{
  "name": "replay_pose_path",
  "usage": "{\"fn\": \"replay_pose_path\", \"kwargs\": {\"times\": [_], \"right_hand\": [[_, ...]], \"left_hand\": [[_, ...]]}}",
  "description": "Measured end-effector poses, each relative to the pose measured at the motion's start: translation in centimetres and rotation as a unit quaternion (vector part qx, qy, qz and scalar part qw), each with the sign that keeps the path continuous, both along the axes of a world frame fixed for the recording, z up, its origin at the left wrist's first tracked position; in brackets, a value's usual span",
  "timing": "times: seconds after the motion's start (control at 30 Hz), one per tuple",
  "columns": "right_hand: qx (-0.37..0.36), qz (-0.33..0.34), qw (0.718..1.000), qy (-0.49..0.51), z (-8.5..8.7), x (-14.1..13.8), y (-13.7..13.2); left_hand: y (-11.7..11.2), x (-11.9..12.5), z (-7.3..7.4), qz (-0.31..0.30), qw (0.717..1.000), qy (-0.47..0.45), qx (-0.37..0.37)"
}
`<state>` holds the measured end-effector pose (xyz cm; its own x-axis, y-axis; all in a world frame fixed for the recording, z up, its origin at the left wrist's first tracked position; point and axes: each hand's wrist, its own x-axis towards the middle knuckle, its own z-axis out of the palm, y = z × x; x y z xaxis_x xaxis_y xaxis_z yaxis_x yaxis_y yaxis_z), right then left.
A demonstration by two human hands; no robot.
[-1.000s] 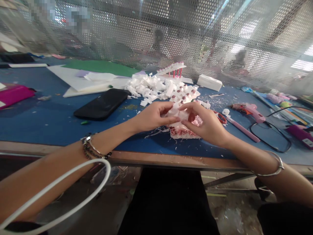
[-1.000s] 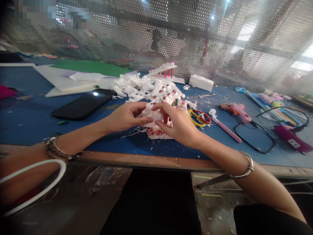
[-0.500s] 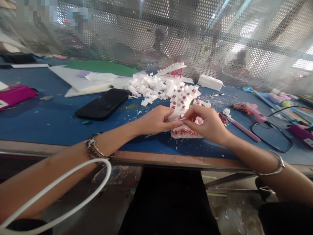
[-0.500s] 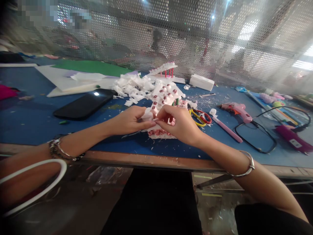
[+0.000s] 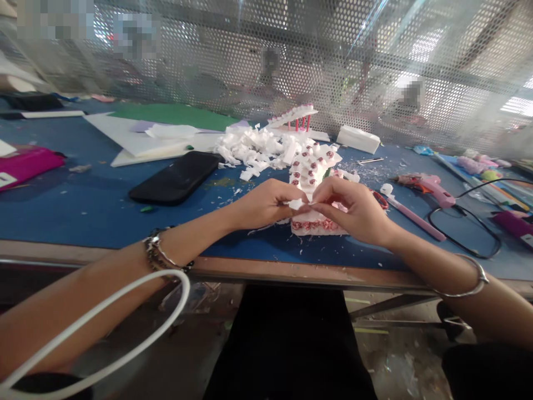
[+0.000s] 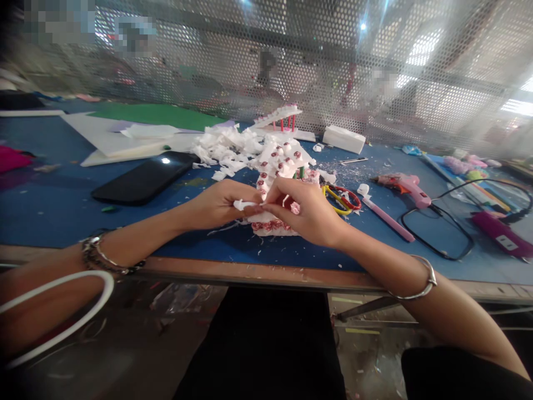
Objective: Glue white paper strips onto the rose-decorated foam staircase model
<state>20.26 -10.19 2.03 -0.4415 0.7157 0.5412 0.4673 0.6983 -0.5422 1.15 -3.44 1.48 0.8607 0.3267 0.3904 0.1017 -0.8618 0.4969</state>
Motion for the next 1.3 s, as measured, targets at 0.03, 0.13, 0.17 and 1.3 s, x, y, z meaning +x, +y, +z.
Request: {"fn": "replay_pose_path", "kwargs": {"times": [0.03, 0.13, 0.17, 1.3], "right_hand": [[-0.002, 0.01, 1.0, 0.0, 0.0, 0.1, 0.0], [-0.014, 0.027, 0.999, 0.023, 0.2, 0.4, 0.0], [-0.017, 0.028, 0.999, 0.033, 0.2, 0.5, 0.0], [0.022, -0.077, 0.99, -0.116, 3.4, 2.0, 0.8]], "left_hand": [[0.0, 0.0, 0.0, -0.004, 1.0, -0.004, -0.001], [0.0, -0.2, 0.2, 0.007, 1.0, -0.02, -0.009], [0.1, -0.2, 0.2, 0.014, 1.0, -0.023, -0.013], [1.1, 1.0, 2.7, 0.02, 0.994, 0.034, 0.105]]}}
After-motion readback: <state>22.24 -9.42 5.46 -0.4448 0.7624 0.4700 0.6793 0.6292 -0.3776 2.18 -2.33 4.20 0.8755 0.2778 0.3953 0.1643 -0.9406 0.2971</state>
